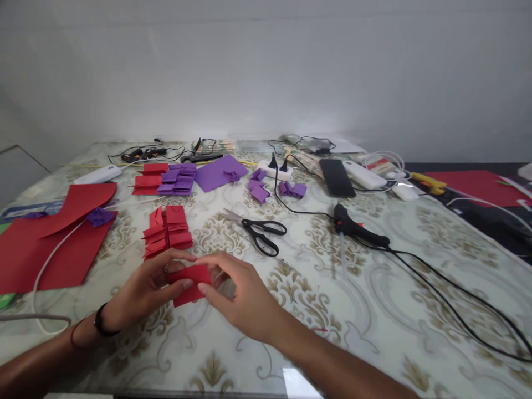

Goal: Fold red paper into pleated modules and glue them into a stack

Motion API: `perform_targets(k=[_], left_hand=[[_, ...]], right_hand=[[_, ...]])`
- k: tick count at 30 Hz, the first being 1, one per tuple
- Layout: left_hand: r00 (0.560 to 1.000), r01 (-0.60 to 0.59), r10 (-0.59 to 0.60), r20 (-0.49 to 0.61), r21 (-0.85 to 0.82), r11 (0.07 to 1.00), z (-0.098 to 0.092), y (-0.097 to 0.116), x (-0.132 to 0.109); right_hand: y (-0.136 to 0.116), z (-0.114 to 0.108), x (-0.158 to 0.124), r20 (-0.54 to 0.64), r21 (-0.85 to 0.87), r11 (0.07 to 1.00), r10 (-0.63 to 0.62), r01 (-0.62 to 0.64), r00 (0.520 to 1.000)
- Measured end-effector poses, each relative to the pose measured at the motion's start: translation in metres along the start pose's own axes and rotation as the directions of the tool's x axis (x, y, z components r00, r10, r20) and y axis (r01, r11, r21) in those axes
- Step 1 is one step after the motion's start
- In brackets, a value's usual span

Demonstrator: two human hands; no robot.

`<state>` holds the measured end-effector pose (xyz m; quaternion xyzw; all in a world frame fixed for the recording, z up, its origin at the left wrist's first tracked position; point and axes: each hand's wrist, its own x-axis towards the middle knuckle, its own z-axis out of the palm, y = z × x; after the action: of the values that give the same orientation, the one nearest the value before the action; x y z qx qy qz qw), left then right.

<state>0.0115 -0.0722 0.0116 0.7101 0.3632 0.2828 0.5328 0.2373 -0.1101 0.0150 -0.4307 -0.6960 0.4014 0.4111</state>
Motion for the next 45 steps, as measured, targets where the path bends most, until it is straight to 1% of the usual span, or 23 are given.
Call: perform_targets(k=[3, 6, 10, 14, 17, 21, 26, 30, 33, 37, 40, 42, 45], left_hand=[[1.000, -0.014, 0.013, 0.010, 0.059, 0.998, -0.0003, 0.0014, 0.0000], [0.999, -0.034, 0.033, 0.011, 0.051, 0.998, -0.0014, 0.0019, -0.0002], [0.999, -0.022, 0.022, 0.041, 0.017, 1.000, -0.0035, 0.0013, -0.0023], [0.996, -0.027, 0.033, 0.088, -0.073, 0.997, -0.0043, 0.0006, -0.0041], [0.991, -0.049, 0.064, 0.121, -0.124, 0.991, -0.0041, -0.0004, -0.0041], [0.989, -0.085, 0.095, 0.117, -0.086, 0.993, -0.0043, -0.0013, -0.0040], [0.991, 0.002, 0.011, 0.134, -0.094, 0.996, -0.0026, 0.0031, -0.0027], [0.993, 0.059, -0.045, 0.107, -0.124, 0.990, -0.0002, 0.0061, 0.0001], [0.998, 0.039, -0.032, 0.060, -0.109, 0.993, 0.0003, 0.0045, 0.0015], [1.000, -0.027, 0.026, -0.006, -0.089, 0.996, 0.0001, 0.0005, 0.0020], [0.997, -0.081, 0.081, -0.016, -0.028, 0.996, -0.0002, -0.0011, 0.0024], [0.997, -0.082, 0.082, -0.010, 0.017, 0.996, -0.0001, -0.0010, 0.0030], [0.999, -0.036, 0.036, -0.008, 0.007, 0.999, 0.0004, -0.0003, 0.0035]], right_hand=[[0.0007, 0.0027, -0.0014, -0.030, -0.002, 0.999, 0.035, -0.035, 0.999], [0.0019, 0.0037, -0.0008, -0.035, -0.031, 1.000, 0.000, -0.001, 0.999], [0.0048, 0.0036, 0.0007, -0.044, -0.063, 0.993, -0.099, 0.096, 0.994], [0.0053, 0.0022, 0.0008, -0.092, -0.064, 0.974, -0.223, 0.217, 0.971], [0.0037, 0.0013, 0.0010, -0.103, -0.084, 0.961, -0.271, 0.263, 0.957], [0.0032, 0.0020, 0.0016, -0.106, -0.103, 0.961, -0.266, 0.256, 0.958], [0.0036, 0.0023, 0.0018, -0.092, -0.091, 0.964, -0.258, 0.250, 0.962], [0.0014, 0.0002, 0.0015, -0.098, -0.097, 0.966, -0.250, 0.241, 0.963], [-0.0001, -0.0011, 0.0013, -0.100, -0.103, 0.960, -0.271, 0.261, 0.957], [0.0005, -0.0013, 0.0018, -0.090, -0.110, 0.951, -0.299, 0.288, 0.950], [0.0025, -0.0006, 0.0025, -0.096, -0.117, 0.947, -0.310, 0.299, 0.946], [0.0039, 0.0001, 0.0026, -0.098, -0.118, 0.948, -0.307, 0.296, 0.947], [0.0053, 0.0012, 0.0019, -0.084, -0.113, 0.955, -0.285, 0.275, 0.955]])
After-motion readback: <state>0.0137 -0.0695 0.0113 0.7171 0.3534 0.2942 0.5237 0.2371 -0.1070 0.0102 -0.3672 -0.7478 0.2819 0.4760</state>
